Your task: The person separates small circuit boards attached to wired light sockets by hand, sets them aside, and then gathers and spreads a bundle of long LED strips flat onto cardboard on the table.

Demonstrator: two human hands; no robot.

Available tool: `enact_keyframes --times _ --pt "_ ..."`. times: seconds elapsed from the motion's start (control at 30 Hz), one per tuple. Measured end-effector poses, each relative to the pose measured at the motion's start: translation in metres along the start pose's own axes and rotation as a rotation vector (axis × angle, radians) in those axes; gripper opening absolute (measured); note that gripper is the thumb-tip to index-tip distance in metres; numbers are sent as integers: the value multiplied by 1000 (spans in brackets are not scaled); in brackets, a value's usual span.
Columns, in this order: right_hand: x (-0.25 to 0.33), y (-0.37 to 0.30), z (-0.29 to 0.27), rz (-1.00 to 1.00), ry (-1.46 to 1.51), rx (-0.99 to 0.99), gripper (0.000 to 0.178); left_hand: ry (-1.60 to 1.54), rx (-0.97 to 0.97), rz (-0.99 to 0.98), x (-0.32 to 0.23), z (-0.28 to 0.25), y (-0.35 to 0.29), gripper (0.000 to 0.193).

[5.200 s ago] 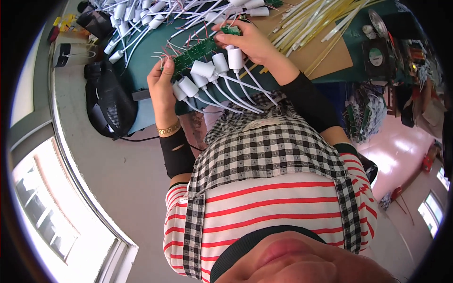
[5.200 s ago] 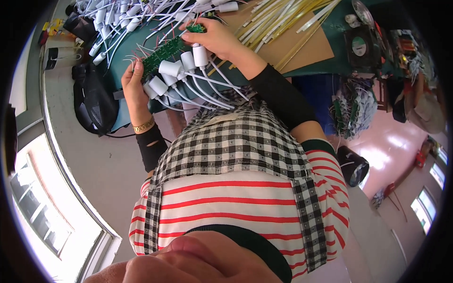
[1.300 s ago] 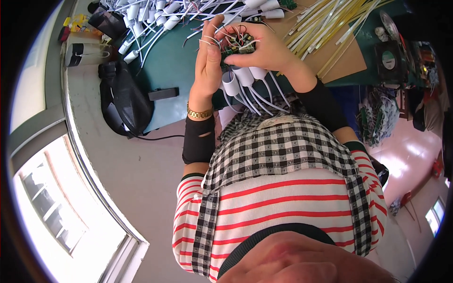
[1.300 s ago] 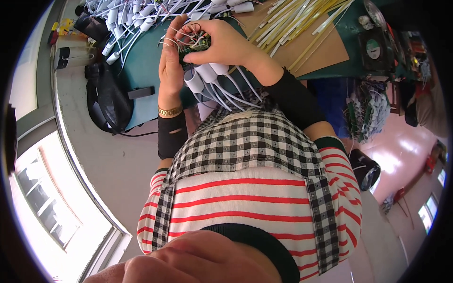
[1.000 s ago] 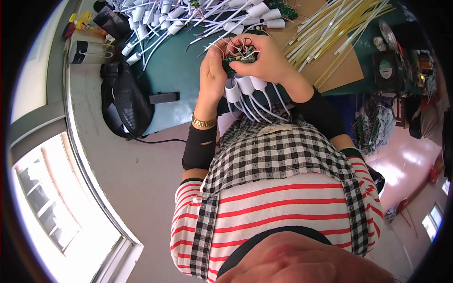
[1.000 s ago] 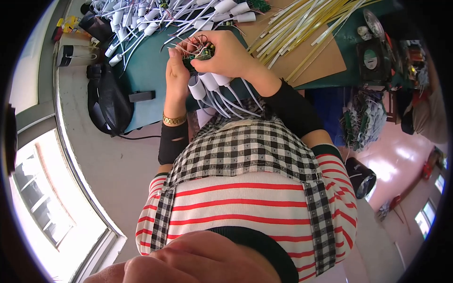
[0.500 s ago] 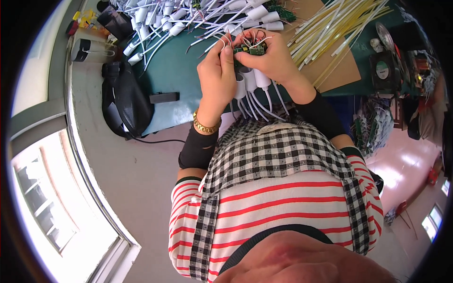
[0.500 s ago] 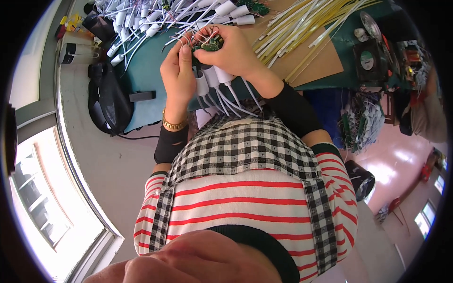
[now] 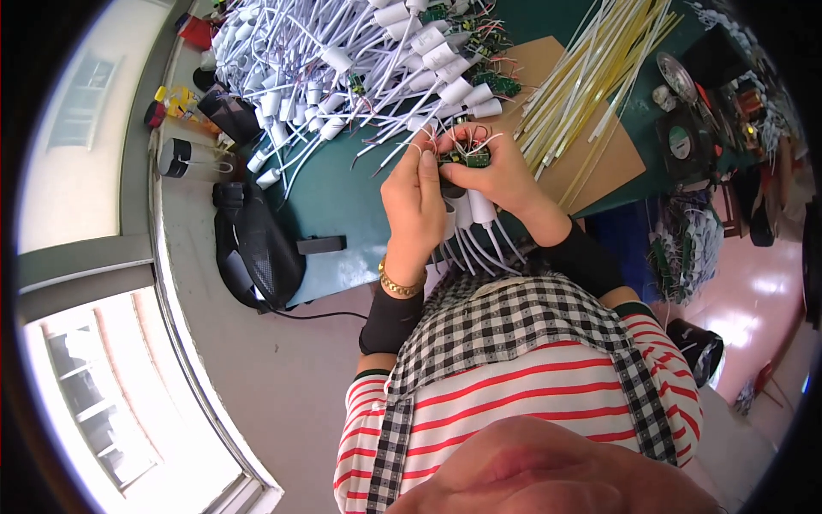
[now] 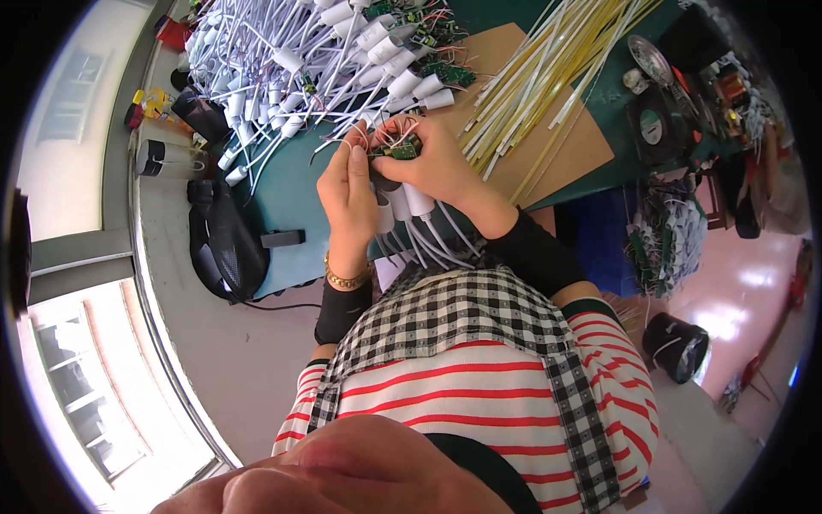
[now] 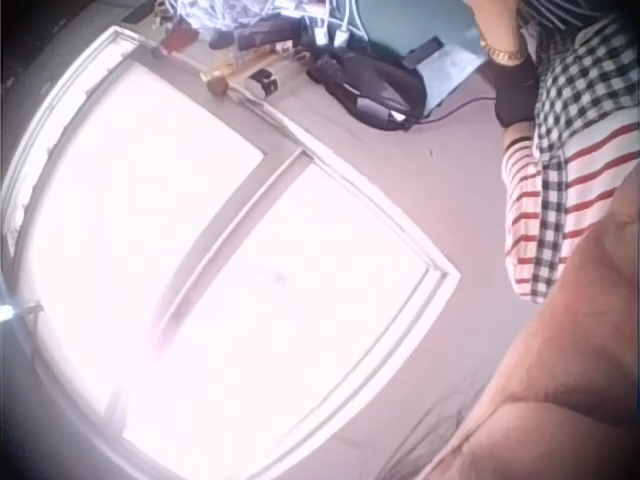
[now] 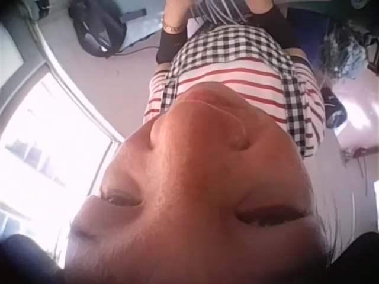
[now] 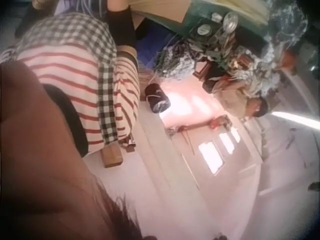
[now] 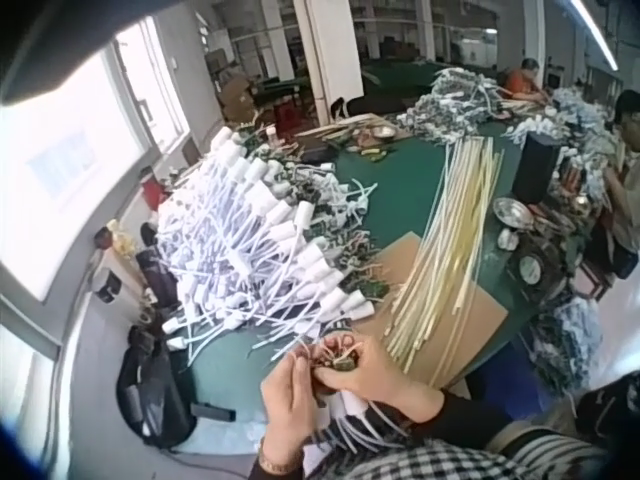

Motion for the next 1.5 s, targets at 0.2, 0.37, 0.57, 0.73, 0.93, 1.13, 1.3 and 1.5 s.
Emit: enact_keyframes --times 0.2,0.37,0.57,0.73,0.93,1.13,1.3,1.5 --pt "19 1 3 -131 -132 127 42 89 308 355 1 -6 18 87" --pt "17 4 6 -112 -160 148 36 -661 -115 102 5 -2 9 97" --pt "39 -5 5 -255 24 60 34 -969 134 -289 15 -4 -45 128" --pt "42 -1 11 -205 225 47 33 -909 203 -644 8 34 -77 30" --pt "24 18 2 -221 475 -133 31 -1413 166 -625 -7 16 -59 48" --pt "10 36 8 -85 516 -64 36 -780 38 -582 12 33 -66 44" --pt "12 57 2 -158 327 221 51 -1000 181 -875 29 -17 -34 22" --pt "27 79 3 -113 59 206 59 546 231 -135 64 -118 37 39"
Point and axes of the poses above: each hand's wrist, its own y-axis towards the middle knuckle, its own z-axis out of the palm, x = y × z, the point moved 3 cm from there along y, towards the middle knuckle, and after that the axes turned 8 degrees about z, right-handed, at the moved point
